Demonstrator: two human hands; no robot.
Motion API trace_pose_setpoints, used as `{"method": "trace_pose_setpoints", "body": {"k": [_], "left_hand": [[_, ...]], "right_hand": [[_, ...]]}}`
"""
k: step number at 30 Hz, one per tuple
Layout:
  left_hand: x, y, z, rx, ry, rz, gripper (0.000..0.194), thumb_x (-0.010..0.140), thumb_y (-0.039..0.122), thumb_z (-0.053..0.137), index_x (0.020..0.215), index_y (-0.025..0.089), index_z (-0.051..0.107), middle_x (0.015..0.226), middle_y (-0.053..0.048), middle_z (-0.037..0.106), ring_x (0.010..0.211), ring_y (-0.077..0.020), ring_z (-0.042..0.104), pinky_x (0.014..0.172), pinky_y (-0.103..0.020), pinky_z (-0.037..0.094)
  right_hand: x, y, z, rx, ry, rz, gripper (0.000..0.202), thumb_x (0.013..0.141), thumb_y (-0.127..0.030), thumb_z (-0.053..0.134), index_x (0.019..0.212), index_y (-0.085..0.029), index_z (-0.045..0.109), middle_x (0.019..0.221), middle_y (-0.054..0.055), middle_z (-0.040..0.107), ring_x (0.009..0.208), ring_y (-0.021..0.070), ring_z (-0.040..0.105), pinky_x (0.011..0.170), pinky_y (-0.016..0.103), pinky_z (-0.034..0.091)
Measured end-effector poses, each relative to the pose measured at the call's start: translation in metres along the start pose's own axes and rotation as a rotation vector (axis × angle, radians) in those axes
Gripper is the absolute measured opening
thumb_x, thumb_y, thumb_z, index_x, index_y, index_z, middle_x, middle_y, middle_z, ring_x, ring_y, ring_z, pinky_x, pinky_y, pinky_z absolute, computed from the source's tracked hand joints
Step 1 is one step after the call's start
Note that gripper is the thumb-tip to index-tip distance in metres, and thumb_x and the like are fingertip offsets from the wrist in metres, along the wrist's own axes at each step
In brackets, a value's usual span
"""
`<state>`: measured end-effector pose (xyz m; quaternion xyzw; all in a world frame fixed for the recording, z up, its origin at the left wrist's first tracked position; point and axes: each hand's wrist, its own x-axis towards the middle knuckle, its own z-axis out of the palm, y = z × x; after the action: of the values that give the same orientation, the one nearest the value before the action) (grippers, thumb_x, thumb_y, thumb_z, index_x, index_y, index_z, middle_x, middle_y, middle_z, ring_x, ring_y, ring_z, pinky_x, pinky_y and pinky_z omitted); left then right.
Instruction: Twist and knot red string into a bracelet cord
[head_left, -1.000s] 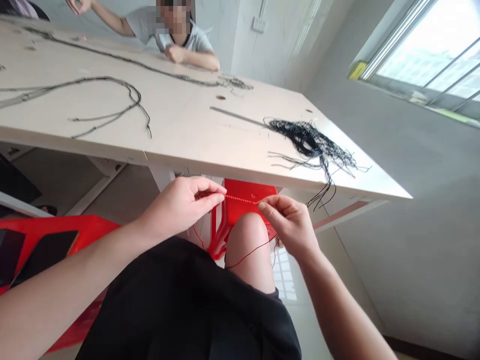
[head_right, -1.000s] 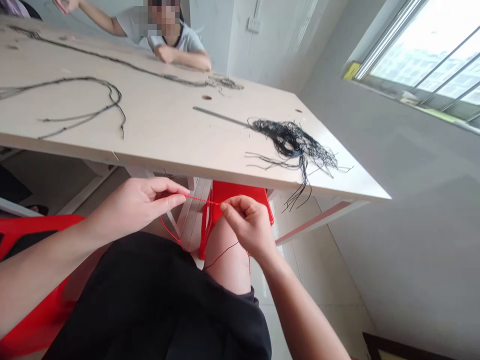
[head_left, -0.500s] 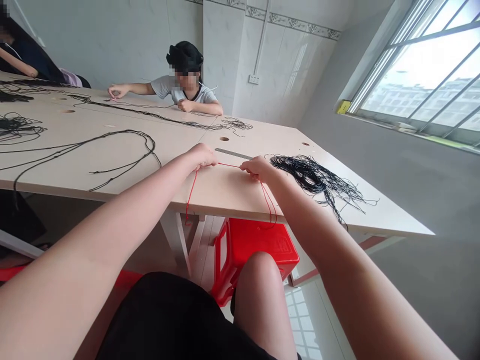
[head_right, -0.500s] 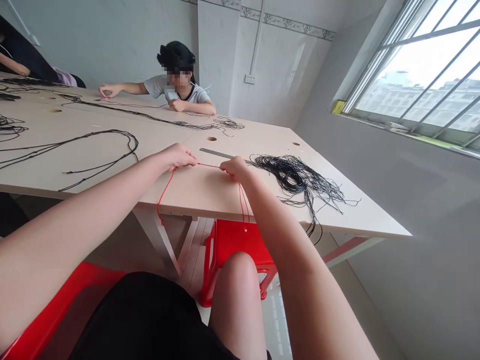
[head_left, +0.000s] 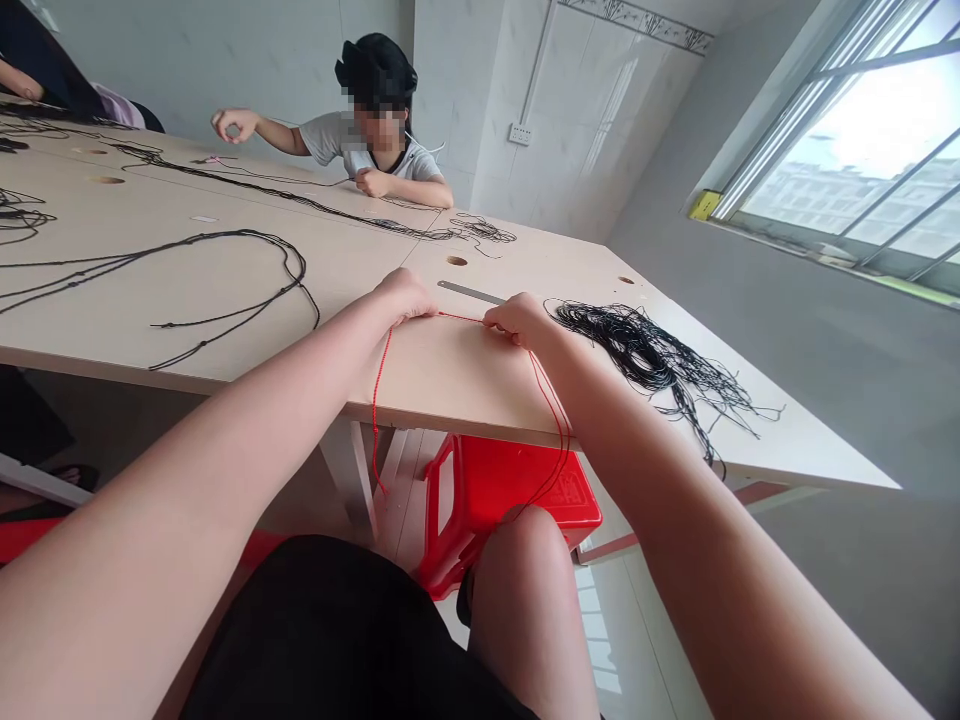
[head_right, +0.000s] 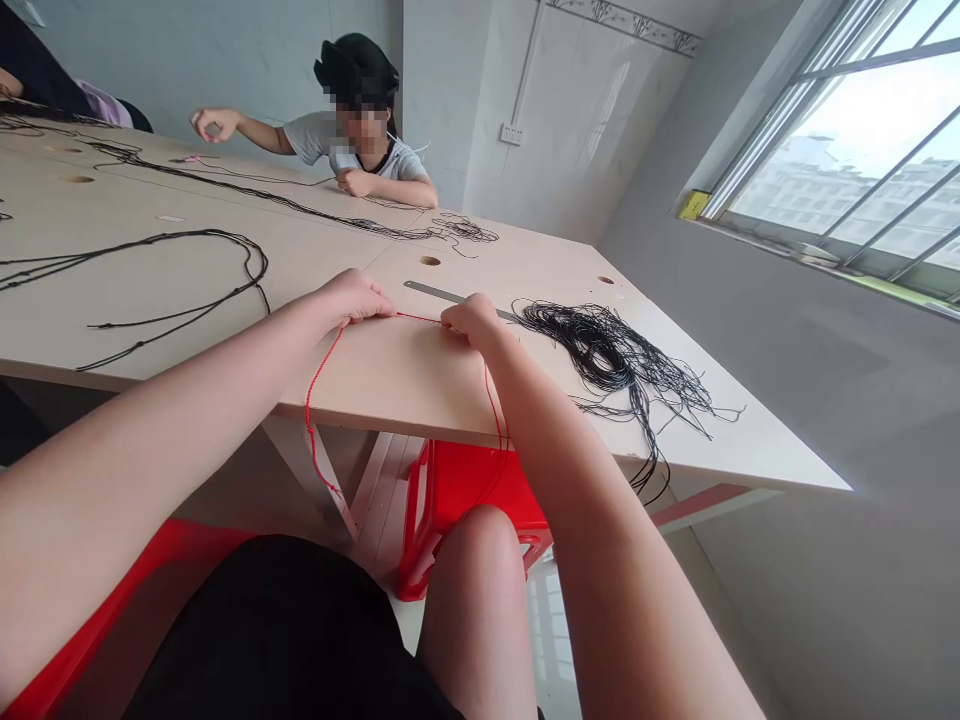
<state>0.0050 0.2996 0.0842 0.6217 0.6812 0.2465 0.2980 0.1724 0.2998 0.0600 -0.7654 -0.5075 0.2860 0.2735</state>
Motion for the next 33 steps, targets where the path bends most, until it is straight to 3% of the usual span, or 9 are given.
{"method": "trace_pose_setpoints", "body": {"k": [6, 10, 13, 15, 17, 19, 23, 28, 33], "left_hand": [[0.002, -0.001, 0.003, 0.106, 0.023, 0.054, 0.024, 0.055, 0.009, 0.076, 0.074, 0.016, 0.062, 0.066, -0.002, 0.058, 0.070, -0.0204, 0.060, 0.058, -0.029, 0.042], [-0.004, -0.003, -0.004, 0.152, -0.024, 0.098, 0.019, 0.058, 0.012, 0.075, 0.075, 0.016, 0.066, 0.077, -0.007, 0.066, 0.081, -0.0252, 0.065, 0.064, -0.030, 0.046], [-0.035, -0.013, -0.012, 0.157, -0.105, 0.243, 0.031, 0.058, 0.017, 0.078, 0.089, 0.019, 0.071, 0.098, -0.006, 0.071, 0.095, -0.0260, 0.066, 0.078, -0.031, 0.049], [-0.070, -0.025, -0.012, 0.064, -0.092, 0.532, 0.043, 0.066, 0.028, 0.076, 0.108, 0.021, 0.070, 0.117, -0.006, 0.068, 0.109, -0.0252, 0.062, 0.092, -0.032, 0.048], [-0.112, -0.039, -0.005, -0.112, -0.147, 0.636, 0.041, 0.074, 0.033, 0.071, 0.113, 0.022, 0.068, 0.117, -0.005, 0.070, 0.110, -0.0224, 0.062, 0.095, -0.031, 0.048], [-0.151, -0.053, 0.005, -0.282, -0.255, 0.624, 0.031, 0.079, 0.035, 0.068, 0.107, 0.021, 0.072, 0.106, -0.005, 0.074, 0.097, -0.0202, 0.068, 0.088, -0.029, 0.053], [-0.206, -0.074, 0.024, -0.535, -0.282, 0.501, 0.018, 0.080, 0.032, 0.070, 0.093, 0.022, 0.075, 0.092, -0.002, 0.077, 0.083, -0.0165, 0.071, 0.079, -0.024, 0.057], [-0.240, -0.084, 0.028, -0.674, -0.414, 0.294, 0.017, 0.076, 0.035, 0.074, 0.086, 0.021, 0.071, 0.072, 0.000, 0.074, 0.061, -0.0142, 0.069, 0.059, -0.022, 0.058], [-0.258, -0.086, 0.029, -0.661, -0.466, 0.274, 0.014, 0.078, 0.033, 0.072, 0.082, 0.020, 0.069, 0.067, 0.000, 0.069, 0.060, -0.0123, 0.065, 0.055, -0.020, 0.054]], "right_hand": [[-0.004, -0.002, 0.000, 0.010, 0.014, 0.004, 0.029, 0.068, -0.009, 0.065, 0.061, -0.022, 0.040, 0.052, -0.006, 0.034, 0.049, 0.0093, 0.030, 0.043, 0.025, 0.025], [-0.026, -0.004, -0.010, 0.070, -0.038, -0.072, 0.026, 0.072, -0.007, 0.063, 0.059, -0.019, 0.043, 0.053, -0.004, 0.038, 0.048, 0.0078, 0.031, 0.043, 0.024, 0.023], [-0.069, 0.005, -0.022, 0.163, -0.140, -0.197, 0.020, 0.079, -0.014, 0.062, 0.062, -0.016, 0.052, 0.058, -0.002, 0.047, 0.049, 0.0057, 0.035, 0.043, 0.022, 0.025], [-0.107, 0.019, -0.026, 0.244, -0.208, -0.268, 0.016, 0.083, -0.020, 0.061, 0.067, -0.016, 0.058, 0.061, -0.002, 0.050, 0.049, 0.0046, 0.037, 0.044, 0.020, 0.028], [-0.146, 0.036, -0.027, 0.465, -0.341, -0.314, 0.014, 0.083, -0.023, 0.061, 0.071, -0.015, 0.061, 0.058, -0.004, 0.049, 0.048, 0.0040, 0.037, 0.043, 0.018, 0.027], [-0.181, 0.054, -0.024, 0.594, -0.448, -0.336, 0.021, 0.082, -0.031, 0.066, 0.068, -0.016, 0.059, 0.055, -0.005, 0.048, 0.047, 0.0036, 0.036, 0.042, 0.017, 0.027], [-0.230, 0.081, -0.015, 0.766, -0.534, -0.286, 0.027, 0.081, -0.037, 0.068, 0.069, -0.015, 0.059, 0.058, -0.004, 0.054, 0.047, 0.0029, 0.040, 0.042, 0.016, 0.028], [-0.264, 0.100, -0.007, 0.794, -0.468, -0.276, 0.023, 0.083, -0.036, 0.067, 0.072, -0.016, 0.060, 0.059, -0.003, 0.057, 0.046, 0.0048, 0.045, 0.042, 0.017, 0.033], [-0.286, 0.110, -0.005, 0.750, -0.396, -0.281, 0.022, 0.083, -0.035, 0.066, 0.071, -0.018, 0.060, 0.060, -0.001, 0.060, 0.051, 0.0084, 0.053, 0.048, 0.021, 0.043]]}}
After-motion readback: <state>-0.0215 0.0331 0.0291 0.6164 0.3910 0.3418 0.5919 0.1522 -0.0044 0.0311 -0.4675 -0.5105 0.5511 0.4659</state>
